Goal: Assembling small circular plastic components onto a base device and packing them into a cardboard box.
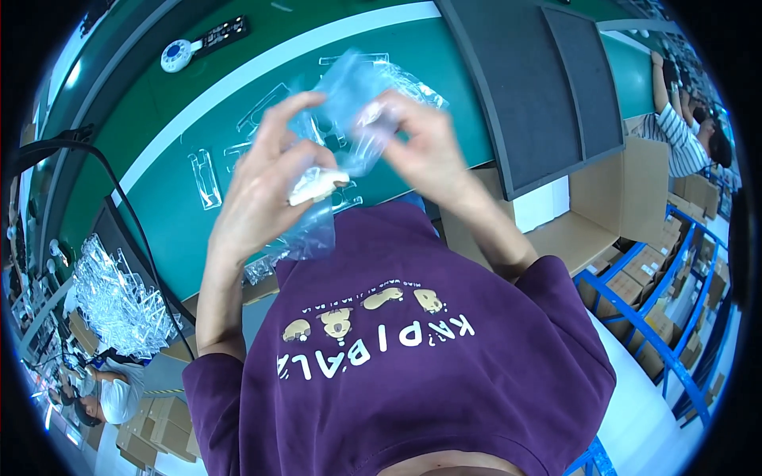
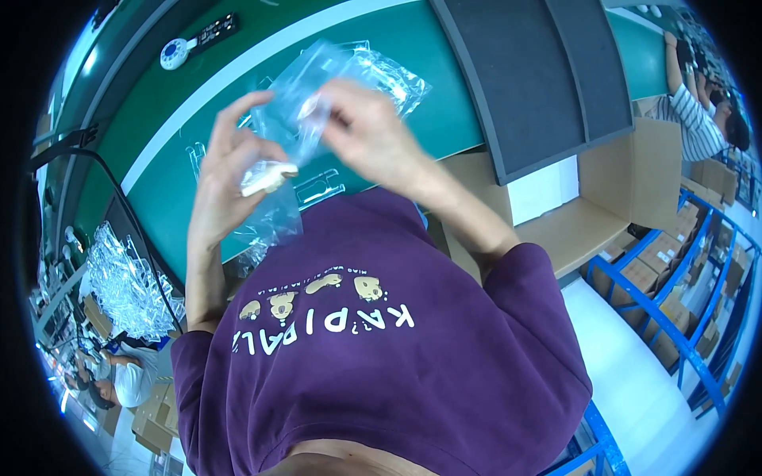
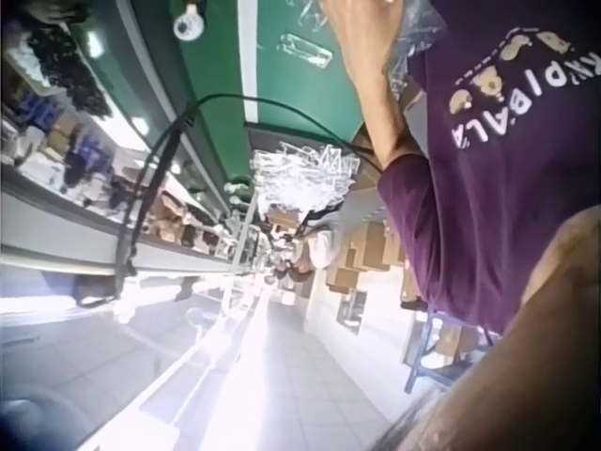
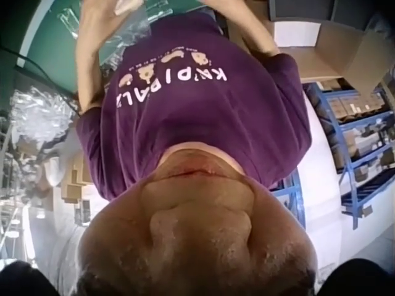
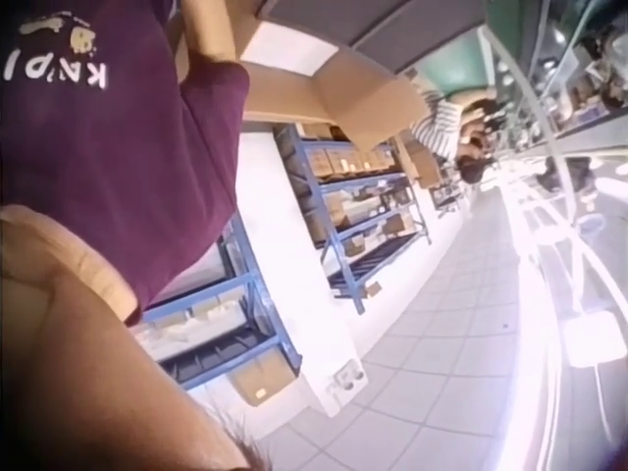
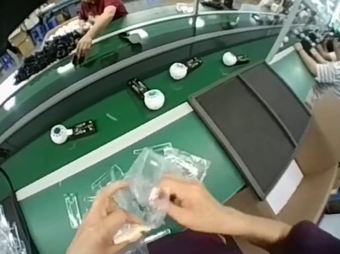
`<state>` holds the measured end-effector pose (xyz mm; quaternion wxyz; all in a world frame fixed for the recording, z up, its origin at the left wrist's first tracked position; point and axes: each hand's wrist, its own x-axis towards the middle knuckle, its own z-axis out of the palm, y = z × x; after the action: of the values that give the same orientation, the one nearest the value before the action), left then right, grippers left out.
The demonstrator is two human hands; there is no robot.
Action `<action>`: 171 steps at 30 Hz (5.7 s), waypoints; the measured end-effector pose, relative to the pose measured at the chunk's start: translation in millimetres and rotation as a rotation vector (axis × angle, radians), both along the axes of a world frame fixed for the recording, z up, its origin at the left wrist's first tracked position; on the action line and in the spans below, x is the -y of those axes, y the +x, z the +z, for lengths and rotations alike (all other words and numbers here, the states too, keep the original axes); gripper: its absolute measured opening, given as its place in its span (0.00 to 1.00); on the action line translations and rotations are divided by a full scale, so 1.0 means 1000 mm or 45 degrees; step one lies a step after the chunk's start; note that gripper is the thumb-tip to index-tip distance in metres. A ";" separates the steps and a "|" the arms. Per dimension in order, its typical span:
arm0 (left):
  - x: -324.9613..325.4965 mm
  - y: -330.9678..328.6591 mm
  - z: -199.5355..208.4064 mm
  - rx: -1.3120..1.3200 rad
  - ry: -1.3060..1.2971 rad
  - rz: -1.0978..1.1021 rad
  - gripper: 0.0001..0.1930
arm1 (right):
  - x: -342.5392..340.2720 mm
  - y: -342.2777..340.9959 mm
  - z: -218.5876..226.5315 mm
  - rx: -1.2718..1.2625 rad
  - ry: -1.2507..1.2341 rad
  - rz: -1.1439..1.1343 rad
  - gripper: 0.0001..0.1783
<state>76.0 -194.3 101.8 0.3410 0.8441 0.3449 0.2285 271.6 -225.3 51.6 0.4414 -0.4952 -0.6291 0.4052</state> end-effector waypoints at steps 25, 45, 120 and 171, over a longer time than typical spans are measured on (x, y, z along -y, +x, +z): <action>-0.010 -0.078 -0.095 2.023 -1.564 0.171 0.06 | 0.009 0.039 0.006 0.538 0.453 -0.555 0.09; 0.016 -0.145 -0.065 1.055 -0.847 0.767 0.19 | -0.028 -0.010 0.032 0.735 0.032 0.189 0.10; -0.088 -0.167 -0.089 2.098 -0.648 1.023 0.22 | -0.124 -0.234 -0.033 1.055 0.754 0.174 0.38; -0.185 -0.334 -0.166 -1.016 0.259 1.769 0.37 | -0.339 -0.234 -0.133 1.315 0.362 0.505 0.28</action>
<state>-258.4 -9.7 -64.5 -0.1063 0.4816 0.8641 0.1001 37.4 114.0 -81.3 0.0544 -0.4371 -0.8925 0.0972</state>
